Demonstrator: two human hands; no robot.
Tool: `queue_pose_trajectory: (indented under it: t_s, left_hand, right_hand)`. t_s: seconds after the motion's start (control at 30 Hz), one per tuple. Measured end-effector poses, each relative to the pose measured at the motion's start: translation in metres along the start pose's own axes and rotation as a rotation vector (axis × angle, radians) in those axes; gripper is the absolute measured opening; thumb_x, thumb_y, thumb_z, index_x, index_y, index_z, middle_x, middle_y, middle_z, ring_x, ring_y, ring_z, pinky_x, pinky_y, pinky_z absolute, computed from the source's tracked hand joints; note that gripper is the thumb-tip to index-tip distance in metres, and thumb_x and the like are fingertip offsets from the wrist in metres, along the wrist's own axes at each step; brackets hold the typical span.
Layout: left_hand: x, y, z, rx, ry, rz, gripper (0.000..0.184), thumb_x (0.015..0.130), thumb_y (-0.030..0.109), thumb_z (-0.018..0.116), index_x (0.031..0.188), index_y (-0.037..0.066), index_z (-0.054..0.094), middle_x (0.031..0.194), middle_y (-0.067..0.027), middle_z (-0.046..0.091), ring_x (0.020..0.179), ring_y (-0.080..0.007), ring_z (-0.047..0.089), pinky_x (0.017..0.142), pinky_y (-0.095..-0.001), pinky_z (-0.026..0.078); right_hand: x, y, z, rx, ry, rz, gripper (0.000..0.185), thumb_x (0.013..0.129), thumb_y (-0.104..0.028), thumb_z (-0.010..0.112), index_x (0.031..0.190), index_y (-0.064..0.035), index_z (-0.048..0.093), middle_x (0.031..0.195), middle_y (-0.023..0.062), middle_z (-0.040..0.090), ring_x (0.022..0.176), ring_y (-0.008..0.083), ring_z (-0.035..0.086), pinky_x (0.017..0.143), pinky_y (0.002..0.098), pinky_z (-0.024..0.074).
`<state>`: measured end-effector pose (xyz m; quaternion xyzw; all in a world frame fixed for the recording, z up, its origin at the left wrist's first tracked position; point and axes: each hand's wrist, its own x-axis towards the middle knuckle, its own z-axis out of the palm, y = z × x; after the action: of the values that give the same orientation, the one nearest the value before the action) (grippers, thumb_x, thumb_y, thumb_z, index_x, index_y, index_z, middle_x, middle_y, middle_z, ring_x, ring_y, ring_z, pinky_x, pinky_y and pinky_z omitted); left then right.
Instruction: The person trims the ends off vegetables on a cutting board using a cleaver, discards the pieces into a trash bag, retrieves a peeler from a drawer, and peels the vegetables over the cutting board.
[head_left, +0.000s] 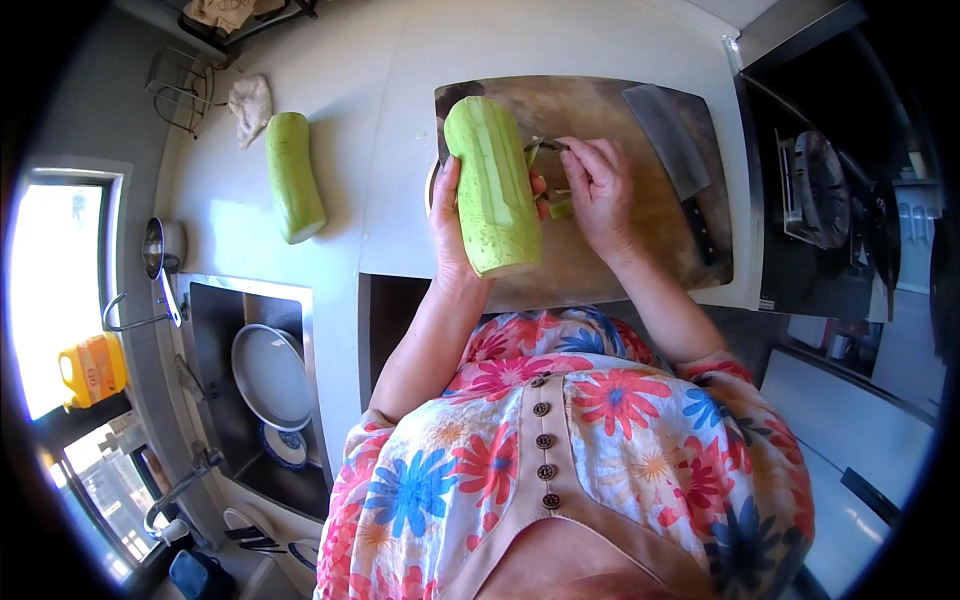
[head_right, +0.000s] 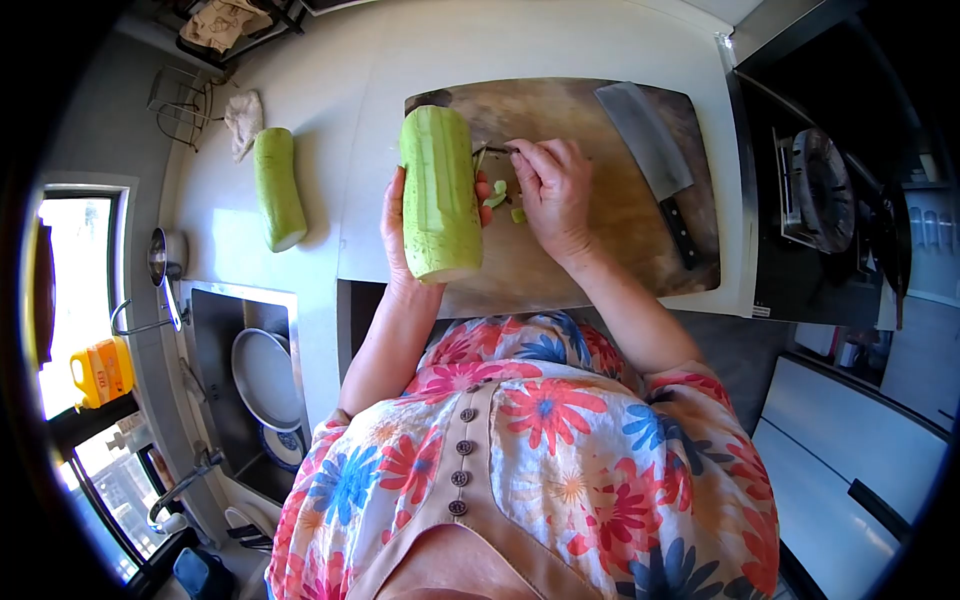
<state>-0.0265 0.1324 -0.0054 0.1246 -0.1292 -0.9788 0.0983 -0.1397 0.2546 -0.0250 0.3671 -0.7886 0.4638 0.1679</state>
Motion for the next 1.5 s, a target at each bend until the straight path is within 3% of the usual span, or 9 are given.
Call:
queue_pose_trajectory:
  t_s: [0.2, 0.43, 0.67, 0.8, 0.9, 1.03, 1.17, 1.33, 1.5]
  left_hand:
    - [-0.005, -0.015, 0.002, -0.007, 0.057, -0.014, 0.063, 0.089, 0.053, 0.042, 0.122, 0.000, 0.050, 0.103, -0.0216, 0.061, 0.088, -0.0332, 0.063, 0.073, -0.0442, 0.054]
    - [-0.012, -0.018, 0.009, 0.013, 0.000, -0.035, 0.063, 0.089, 0.049, 0.046, 0.129, 0.001, 0.045, 0.112, -0.0205, 0.058, 0.104, -0.0361, 0.060, 0.074, -0.0457, 0.055]
    - [-0.006, -0.023, 0.006, 0.164, 0.011, -0.051, 0.060, 0.090, 0.045, 0.046, 0.131, 0.001, 0.043, 0.118, -0.0200, 0.056, 0.106, -0.0389, 0.059, 0.071, -0.0450, 0.056]
    - [-0.007, -0.034, 0.009, 0.046, -0.084, -0.074, 0.064, 0.090, 0.048, 0.043, 0.134, 0.001, 0.040, 0.126, -0.0208, 0.052, 0.108, -0.0401, 0.058, 0.070, -0.0444, 0.055]
    - [-0.012, -0.034, 0.012, 0.035, -0.165, -0.061, 0.069, 0.089, 0.049, 0.042, 0.138, 0.001, 0.035, 0.133, -0.0220, 0.045, 0.110, -0.0415, 0.056, 0.070, -0.0438, 0.056]
    - [-0.027, -0.018, 0.002, 0.081, -0.134, 0.023, 0.073, 0.088, 0.049, 0.045, 0.141, 0.002, 0.029, 0.136, -0.0263, 0.039, 0.113, -0.0444, 0.052, 0.070, -0.0438, 0.058]
    - [-0.049, 0.000, -0.015, 0.042, -0.108, 0.124, 0.074, 0.088, 0.050, 0.046, 0.143, 0.004, 0.027, 0.139, -0.0276, 0.034, 0.113, -0.0436, 0.052, 0.070, -0.0446, 0.059]
    - [-0.066, 0.016, -0.030, 0.106, 0.032, 0.224, 0.075, 0.086, 0.051, 0.048, 0.141, 0.004, 0.031, 0.131, -0.0260, 0.045, 0.106, -0.0350, 0.058, 0.069, -0.0440, 0.058]
    - [-0.065, 0.023, -0.044, 0.353, 0.273, 0.234, 0.060, 0.087, 0.036, 0.054, 0.136, 0.004, 0.038, 0.117, -0.0195, 0.056, 0.095, -0.0286, 0.062, 0.069, -0.0426, 0.057]
  right_hand:
    - [0.008, 0.011, -0.009, 0.278, 0.092, 0.367, 0.021, 0.092, -0.018, 0.061, 0.097, 0.0021, 0.064, 0.074, 0.0042, 0.059, 0.062, 0.0085, 0.048, 0.056, 0.0240, 0.0405]
    - [-0.002, 0.029, -0.029, 0.527, -0.049, 0.438, 0.022, 0.091, -0.021, 0.062, 0.098, -0.0001, 0.065, 0.072, -0.0036, 0.055, 0.063, 0.0060, 0.045, 0.057, 0.0213, 0.0371]
    - [-0.001, 0.032, -0.057, 0.957, -0.346, 0.837, 0.025, 0.087, -0.021, 0.066, 0.106, -0.0051, 0.063, 0.073, -0.0072, 0.050, 0.065, 0.0025, 0.045, 0.058, 0.0185, 0.0351]
    - [-0.001, 0.027, -0.050, 0.708, -0.530, 0.738, 0.027, 0.083, -0.017, 0.068, 0.105, -0.0022, 0.063, 0.072, -0.0053, 0.053, 0.064, 0.0044, 0.046, 0.056, 0.0197, 0.0363]
    - [-0.001, 0.026, -0.040, 0.725, -0.611, 0.705, 0.023, 0.087, -0.012, 0.061, 0.105, 0.0021, 0.063, 0.089, 0.0067, 0.066, 0.077, 0.0094, 0.059, 0.072, 0.0247, 0.0464]
    - [0.002, 0.045, -0.031, 0.501, -0.558, 0.618, 0.017, 0.088, -0.010, 0.058, 0.100, -0.0005, 0.066, 0.095, 0.0046, 0.067, 0.087, 0.0107, 0.061, 0.081, 0.0267, 0.0474]
    - [0.005, 0.038, -0.016, 0.378, -0.659, 0.191, 0.023, 0.078, -0.008, 0.061, 0.099, -0.0112, 0.068, 0.074, 0.0078, 0.067, 0.066, 0.0143, 0.064, 0.058, 0.0287, 0.0478]
    - [0.016, 0.007, 0.002, -0.052, -0.987, -0.204, 0.034, 0.075, -0.015, 0.063, 0.109, -0.0169, 0.062, 0.082, 0.0116, 0.067, 0.076, 0.0322, 0.064, 0.066, 0.0436, 0.0501]
    - [0.023, 0.020, -0.007, -0.105, -1.037, -0.285, 0.019, 0.076, -0.018, 0.062, 0.094, -0.0141, 0.063, 0.079, 0.0093, 0.067, 0.074, 0.0307, 0.064, 0.066, 0.0434, 0.0501]
